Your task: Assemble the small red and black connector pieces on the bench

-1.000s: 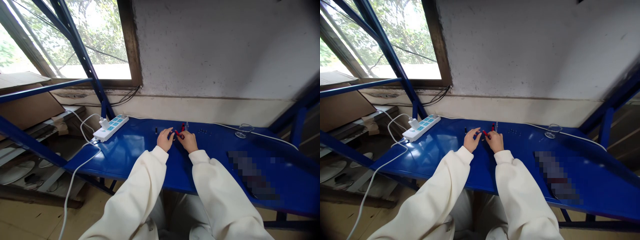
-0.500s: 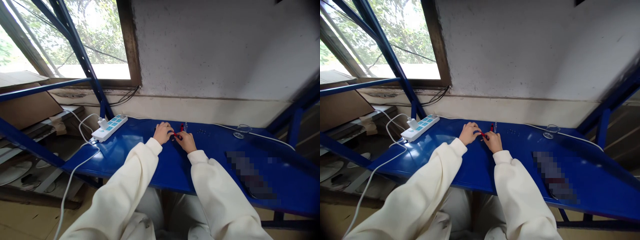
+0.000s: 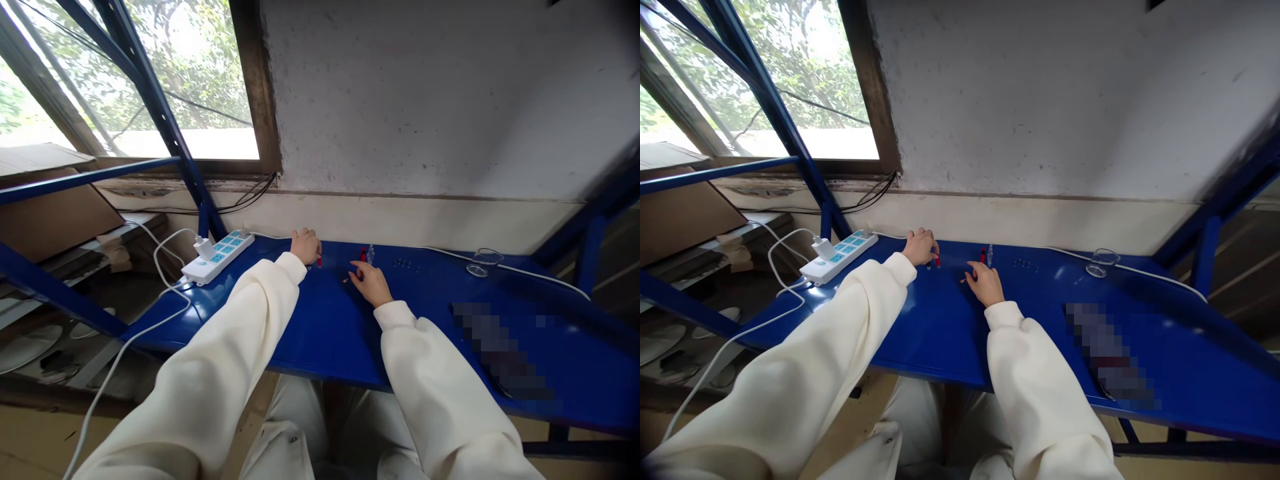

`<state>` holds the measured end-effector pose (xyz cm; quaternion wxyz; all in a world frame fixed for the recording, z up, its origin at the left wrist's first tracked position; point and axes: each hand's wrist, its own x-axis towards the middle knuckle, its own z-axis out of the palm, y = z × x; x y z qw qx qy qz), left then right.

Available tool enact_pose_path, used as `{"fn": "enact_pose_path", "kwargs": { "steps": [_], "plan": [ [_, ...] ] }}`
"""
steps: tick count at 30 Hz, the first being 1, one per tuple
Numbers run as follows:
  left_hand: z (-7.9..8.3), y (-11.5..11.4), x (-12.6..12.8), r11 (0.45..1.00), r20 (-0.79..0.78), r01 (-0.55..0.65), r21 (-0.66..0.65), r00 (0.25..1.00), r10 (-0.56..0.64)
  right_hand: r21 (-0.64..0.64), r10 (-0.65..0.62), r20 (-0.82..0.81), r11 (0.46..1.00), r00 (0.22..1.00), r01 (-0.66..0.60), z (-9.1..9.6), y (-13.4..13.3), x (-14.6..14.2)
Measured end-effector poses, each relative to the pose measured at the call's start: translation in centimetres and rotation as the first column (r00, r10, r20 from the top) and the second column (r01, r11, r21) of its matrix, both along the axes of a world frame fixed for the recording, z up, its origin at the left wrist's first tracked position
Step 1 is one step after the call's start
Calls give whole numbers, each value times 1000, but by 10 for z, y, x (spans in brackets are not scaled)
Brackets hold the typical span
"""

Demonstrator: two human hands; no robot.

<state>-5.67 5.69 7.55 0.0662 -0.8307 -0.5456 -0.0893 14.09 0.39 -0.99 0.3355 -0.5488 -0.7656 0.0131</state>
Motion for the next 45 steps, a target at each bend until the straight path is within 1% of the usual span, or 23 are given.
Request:
{"fn": "enact_pose_path", "kwargs": {
  "steps": [11,15,22,30,33,36,38,40,42,43,45],
  "plan": [
    [-6,1,-3,999,25,-27,-32,999,28,-20,12,-21,1000,1000,-12,2,-2,1],
    [-6,1,-3,999,11,-37,-20,999,38,-13,7,-5,1000,1000,-7,0,0,1],
    [-5,1,-3,998,9,-48,-36,999,48,-39,10,-15,999,1000,-10,-1,1,1],
    [-6,-2,-1,998,10,-54,-25,998,54,-42,-1,-14,999,1000,1,2,-1,1],
    [-6,-2,-2,998,-5,-57,-28,998,57,-44,-55,2,998,998,55,6,-3,1],
    [-3,-4,0,998,-17,-58,-8,998,58,-87,-160,44,983,986,163,9,-5,1],
    [-1,-9,6,999,-4,-19,33,1000,20,-135,-237,90,959,967,248,11,-6,2],
    [-2,-16,17,994,20,74,75,997,-76,-168,-299,142,932,944,321,12,-7,3],
    [-7,-22,31,978,43,191,88,980,-195,-166,-347,181,912,920,376,12,-7,3],
    [-12,-25,39,970,55,229,78,971,-233,-154,-367,193,905,910,397,11,-7,4],
    [-26,-29,54,971,78,236,26,968,-238,-127,-400,206,894,893,429,11,-8,5]
  ]
}}
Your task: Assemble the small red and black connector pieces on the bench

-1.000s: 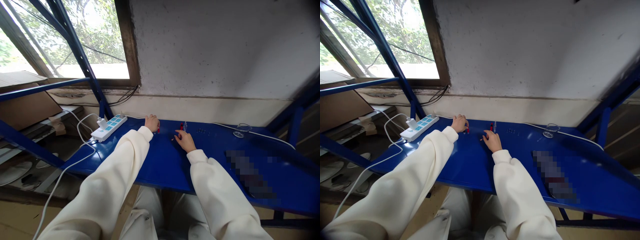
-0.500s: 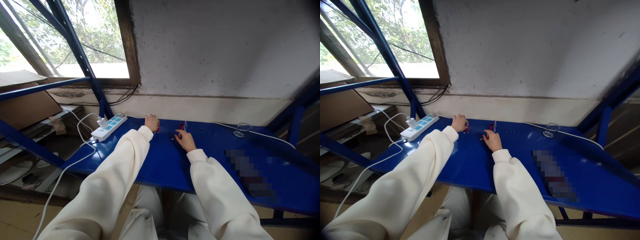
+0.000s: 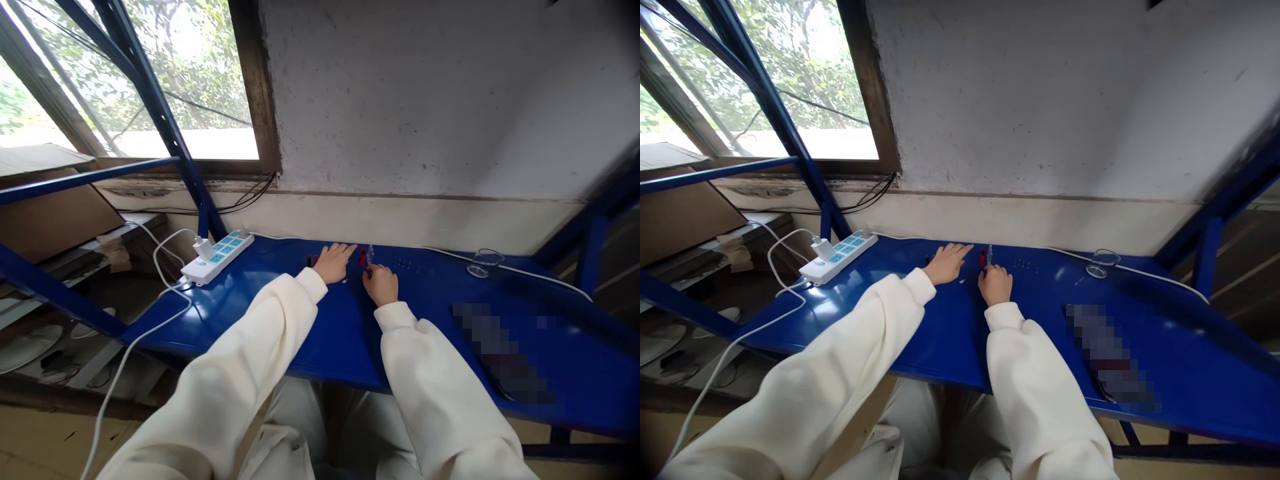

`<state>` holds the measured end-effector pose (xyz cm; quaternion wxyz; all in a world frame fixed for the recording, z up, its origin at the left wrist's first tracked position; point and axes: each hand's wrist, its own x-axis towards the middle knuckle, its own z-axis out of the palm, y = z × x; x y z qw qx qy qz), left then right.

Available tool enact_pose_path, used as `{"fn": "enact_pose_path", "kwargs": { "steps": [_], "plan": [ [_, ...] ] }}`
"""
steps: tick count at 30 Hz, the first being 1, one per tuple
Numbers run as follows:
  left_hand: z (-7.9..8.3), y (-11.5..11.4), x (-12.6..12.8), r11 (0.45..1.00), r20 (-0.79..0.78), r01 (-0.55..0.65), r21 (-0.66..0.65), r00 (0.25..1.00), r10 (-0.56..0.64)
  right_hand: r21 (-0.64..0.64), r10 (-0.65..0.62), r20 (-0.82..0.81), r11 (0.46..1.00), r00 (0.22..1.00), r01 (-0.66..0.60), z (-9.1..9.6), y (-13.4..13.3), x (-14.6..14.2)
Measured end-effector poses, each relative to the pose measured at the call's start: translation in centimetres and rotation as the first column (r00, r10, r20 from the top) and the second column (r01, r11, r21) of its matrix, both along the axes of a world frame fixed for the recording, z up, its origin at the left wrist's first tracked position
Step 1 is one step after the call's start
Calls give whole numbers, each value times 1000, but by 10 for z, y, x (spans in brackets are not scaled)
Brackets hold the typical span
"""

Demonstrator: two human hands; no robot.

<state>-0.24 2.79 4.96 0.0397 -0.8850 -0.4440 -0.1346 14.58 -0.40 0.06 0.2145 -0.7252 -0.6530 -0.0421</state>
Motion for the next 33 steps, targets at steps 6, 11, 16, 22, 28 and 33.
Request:
{"fn": "enact_pose_path", "kwargs": {
  "steps": [6,11,16,22,28,33],
  "plan": [
    [-39,2,35,993,72,-97,-61,992,101,-21,-56,1,998,998,56,1,-2,2],
    [-47,6,48,994,100,-109,-9,989,110,-51,-75,-6,996,997,75,2,-1,1],
    [-43,12,53,991,173,-121,50,979,111,-62,-71,-5,996,997,70,-1,0,1],
    [-35,13,39,992,323,-121,46,941,99,-93,-27,-58,995,998,21,-7,3,1],
    [-45,-10,11,992,650,-127,-16,752,107,-99,-27,-100,995,995,18,-13,6,-3],
    [-62,-24,3,990,786,-138,-22,609,103,-81,-40,-85,996,996,33,-21,10,-5]
  ]
}}
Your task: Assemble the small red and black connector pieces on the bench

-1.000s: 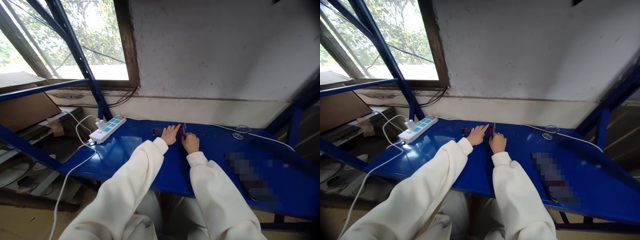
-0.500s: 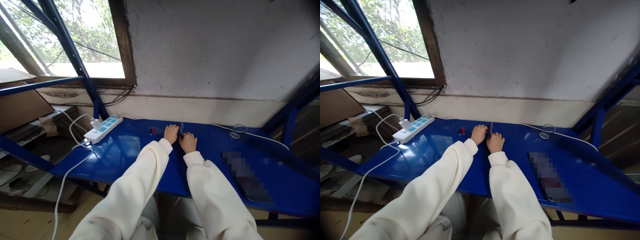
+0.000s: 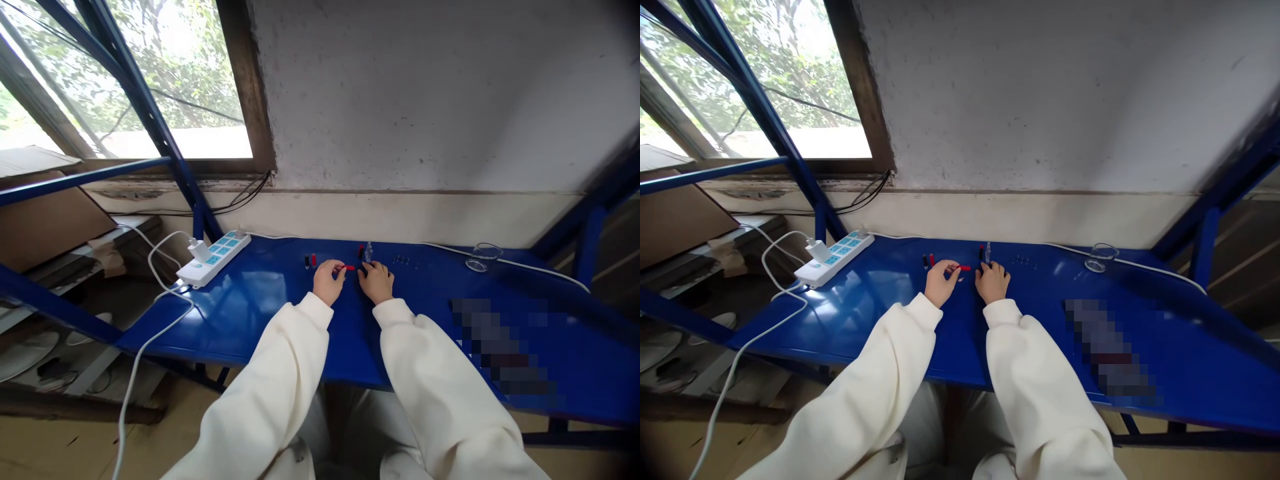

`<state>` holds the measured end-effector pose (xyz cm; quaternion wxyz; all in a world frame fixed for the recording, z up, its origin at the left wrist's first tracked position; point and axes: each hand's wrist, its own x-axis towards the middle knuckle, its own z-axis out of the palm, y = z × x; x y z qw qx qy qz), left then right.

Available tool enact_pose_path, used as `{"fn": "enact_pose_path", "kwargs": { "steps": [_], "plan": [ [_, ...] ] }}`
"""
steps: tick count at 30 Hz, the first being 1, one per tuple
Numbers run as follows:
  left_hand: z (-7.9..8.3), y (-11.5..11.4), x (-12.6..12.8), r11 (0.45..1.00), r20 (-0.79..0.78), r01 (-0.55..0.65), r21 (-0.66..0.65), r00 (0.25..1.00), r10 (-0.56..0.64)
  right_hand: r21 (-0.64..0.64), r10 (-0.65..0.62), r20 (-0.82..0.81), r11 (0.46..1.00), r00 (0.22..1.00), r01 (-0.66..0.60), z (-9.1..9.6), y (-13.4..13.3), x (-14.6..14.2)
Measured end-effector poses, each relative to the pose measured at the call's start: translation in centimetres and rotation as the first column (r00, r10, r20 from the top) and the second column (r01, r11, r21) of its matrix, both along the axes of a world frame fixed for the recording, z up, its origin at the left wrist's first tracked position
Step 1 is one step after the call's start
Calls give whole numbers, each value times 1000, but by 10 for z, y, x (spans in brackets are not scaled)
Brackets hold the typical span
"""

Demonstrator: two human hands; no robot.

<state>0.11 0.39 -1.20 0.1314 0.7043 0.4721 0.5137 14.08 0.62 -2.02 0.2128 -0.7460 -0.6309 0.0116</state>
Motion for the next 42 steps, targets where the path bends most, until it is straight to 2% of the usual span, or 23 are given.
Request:
{"fn": "enact_pose_path", "kwargs": {
  "steps": [5,16,24,27,29,32,34,36,42],
  "plan": [
    [-4,2,-1,1000,12,-1,29,1000,1,2,6,3,1000,1000,-6,-4,3,1],
    [-7,4,-2,998,131,-14,-69,991,23,-65,16,44,998,999,-13,-6,7,2],
    [-6,4,-2,998,162,-24,-66,986,35,-139,118,34,984,992,-112,3,-7,-3],
    [-5,4,-2,997,204,-39,-63,978,51,-69,209,-1,976,978,-209,9,-10,-7],
    [-3,3,-2,996,232,-48,-75,971,64,52,252,-49,967,966,-250,13,-10,-9],
    [-1,3,-2,994,254,-57,-88,964,78,295,287,-164,927,944,-231,17,-9,-9],
    [-1,3,-2,994,261,-59,-94,962,82,413,303,-254,892,919,-181,19,-8,-8],
    [-1,3,-2,993,264,-60,-105,961,86,460,306,-325,878,895,-133,21,-9,-7],
    [-3,4,-3,992,274,-46,-119,959,78,433,277,-445,899,852,-66,22,-10,-5]
  ]
}}
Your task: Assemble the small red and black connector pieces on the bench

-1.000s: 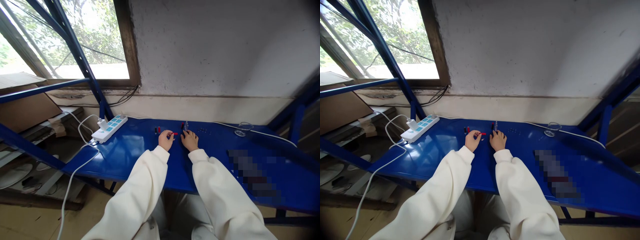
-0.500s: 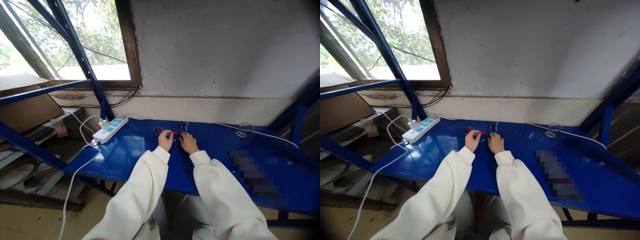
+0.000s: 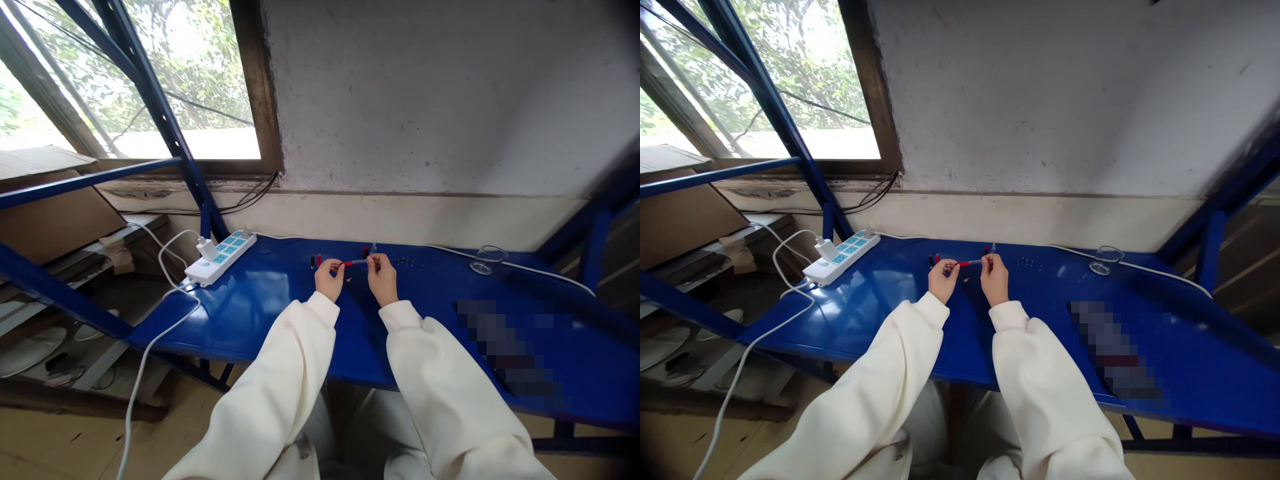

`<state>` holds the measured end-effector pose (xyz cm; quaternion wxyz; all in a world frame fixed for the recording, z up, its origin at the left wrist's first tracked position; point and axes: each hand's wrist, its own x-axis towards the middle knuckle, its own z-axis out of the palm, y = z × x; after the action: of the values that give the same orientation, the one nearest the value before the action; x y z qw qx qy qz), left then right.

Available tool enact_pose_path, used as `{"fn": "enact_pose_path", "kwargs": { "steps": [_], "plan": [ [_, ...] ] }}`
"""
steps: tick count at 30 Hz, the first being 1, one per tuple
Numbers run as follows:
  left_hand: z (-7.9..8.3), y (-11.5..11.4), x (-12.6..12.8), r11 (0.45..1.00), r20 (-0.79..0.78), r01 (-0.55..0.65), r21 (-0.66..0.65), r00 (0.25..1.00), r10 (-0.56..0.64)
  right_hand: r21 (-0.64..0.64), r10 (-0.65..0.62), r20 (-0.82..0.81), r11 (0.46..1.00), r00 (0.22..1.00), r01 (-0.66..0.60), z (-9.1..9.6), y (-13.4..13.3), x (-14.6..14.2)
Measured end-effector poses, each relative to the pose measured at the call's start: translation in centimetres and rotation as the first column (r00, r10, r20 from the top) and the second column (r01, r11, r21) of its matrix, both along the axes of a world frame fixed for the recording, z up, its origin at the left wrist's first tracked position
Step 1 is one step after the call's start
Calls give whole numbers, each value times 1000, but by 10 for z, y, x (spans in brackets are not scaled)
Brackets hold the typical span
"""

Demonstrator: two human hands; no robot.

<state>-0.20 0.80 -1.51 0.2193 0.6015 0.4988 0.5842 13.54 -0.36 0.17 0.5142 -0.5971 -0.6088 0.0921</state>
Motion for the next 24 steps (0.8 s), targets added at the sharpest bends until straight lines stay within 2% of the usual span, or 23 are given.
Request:
{"fn": "enact_pose_path", "kwargs": {
  "steps": [11,15,19,24],
  "plan": [
    [3,-1,-1,999,76,10,-31,997,-7,-12,44,-269,999,962,-49,-14,14,7],
    [-4,4,0,982,130,178,-62,977,-169,13,84,-399,996,913,-86,-15,17,6],
    [-7,5,2,930,211,357,-89,919,-333,31,89,-524,996,847,-85,-15,18,6],
    [-3,3,3,891,336,434,-133,866,-371,42,91,-604,996,792,-83,-15,18,6]
  ]
}}
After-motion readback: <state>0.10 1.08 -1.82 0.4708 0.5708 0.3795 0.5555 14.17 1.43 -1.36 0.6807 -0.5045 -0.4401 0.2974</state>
